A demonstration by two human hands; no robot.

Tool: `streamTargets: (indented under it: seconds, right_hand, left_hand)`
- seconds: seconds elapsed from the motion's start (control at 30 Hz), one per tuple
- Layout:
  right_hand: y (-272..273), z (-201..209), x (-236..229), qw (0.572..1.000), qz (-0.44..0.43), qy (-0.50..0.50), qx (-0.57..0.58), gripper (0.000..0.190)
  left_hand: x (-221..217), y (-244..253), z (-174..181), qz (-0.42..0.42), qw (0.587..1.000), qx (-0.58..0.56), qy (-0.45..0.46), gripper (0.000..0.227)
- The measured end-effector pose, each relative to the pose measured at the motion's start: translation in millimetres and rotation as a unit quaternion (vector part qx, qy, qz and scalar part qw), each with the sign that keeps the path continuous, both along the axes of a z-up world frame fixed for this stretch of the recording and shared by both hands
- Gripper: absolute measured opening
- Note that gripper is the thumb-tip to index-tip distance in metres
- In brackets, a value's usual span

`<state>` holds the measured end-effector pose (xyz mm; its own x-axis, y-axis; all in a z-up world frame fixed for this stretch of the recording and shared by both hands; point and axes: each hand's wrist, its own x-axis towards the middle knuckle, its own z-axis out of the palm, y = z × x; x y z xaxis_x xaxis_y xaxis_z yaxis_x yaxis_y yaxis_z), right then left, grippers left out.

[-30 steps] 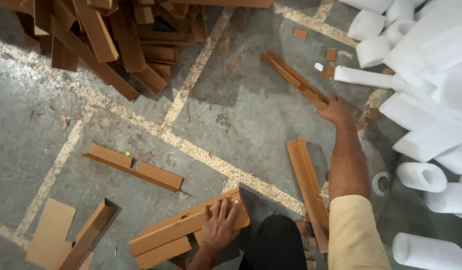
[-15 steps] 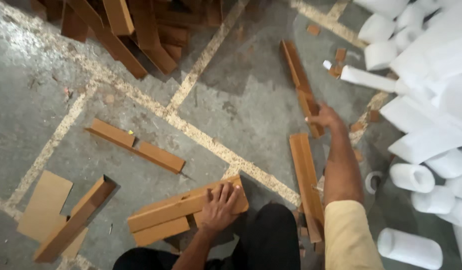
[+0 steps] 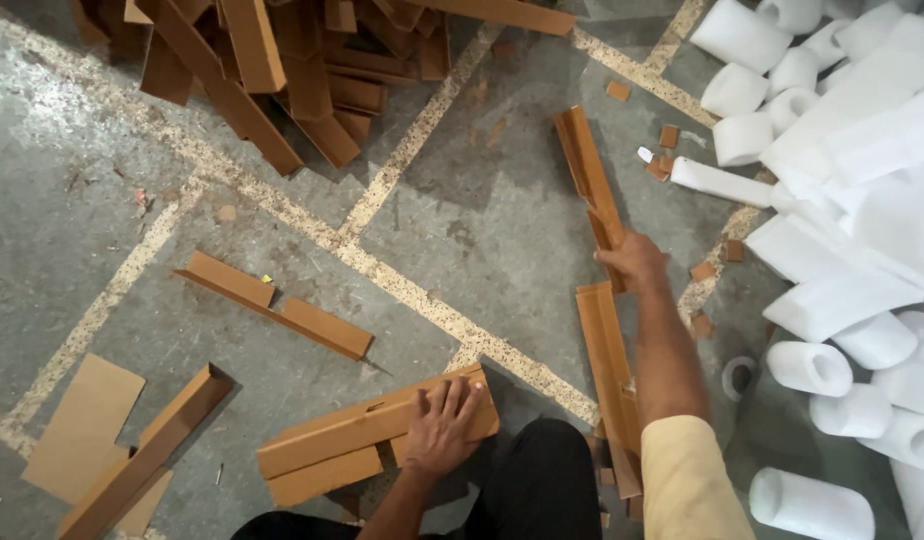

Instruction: The person sits on the floor and assembles flat cardboard pieces into a box-like structure by hand. They pick up pieces, align edges, and press them together to form a rectangular shape.

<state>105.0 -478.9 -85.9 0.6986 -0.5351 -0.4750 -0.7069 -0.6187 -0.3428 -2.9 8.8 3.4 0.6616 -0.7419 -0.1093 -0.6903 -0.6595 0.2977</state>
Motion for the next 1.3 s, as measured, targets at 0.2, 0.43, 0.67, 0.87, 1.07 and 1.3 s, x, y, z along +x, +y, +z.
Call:
streamTargets:
  seconds: [0.2, 0.43, 0.67, 0.87, 1.07, 1.3]
  right_hand:
    - [31, 9, 3, 0.982, 0.065, 0.048, -0.173, 0.053]
    - [98, 76, -18, 0.995, 0.023, 0.037, 0.092, 0.048]
    - [282, 216, -110, 0.950, 0.063, -0.202, 0.231, 0.066]
    - [382, 283, -181, 0.944, 0.144, -0.225, 0.196, 0.075]
    - [467, 310, -224, 0.894, 0.238, -0.278, 0.260, 0.071]
    - [526, 319, -254, 0.855, 0.339, -0.317, 0.232, 0.084]
  left_hand:
    - [-2, 1, 2, 0.002, 0.999, 0.023, 0.043, 0.102]
    - [-2, 0, 19, 0.016, 0.995, 0.044, 0.089, 0.098]
    - [-8, 8, 43, 0.006, 0.981, 0.120, 0.152, 0.109]
    - [4, 64, 57, 0.243, 0.707, -0.510, 0.425, 0.081]
    - [-44, 184, 100, 0.123, 0.681, -0.565, 0.449, 0.066]
    - [-83, 253, 123, 0.195, 0.713, -0.556, 0.379, 0.040]
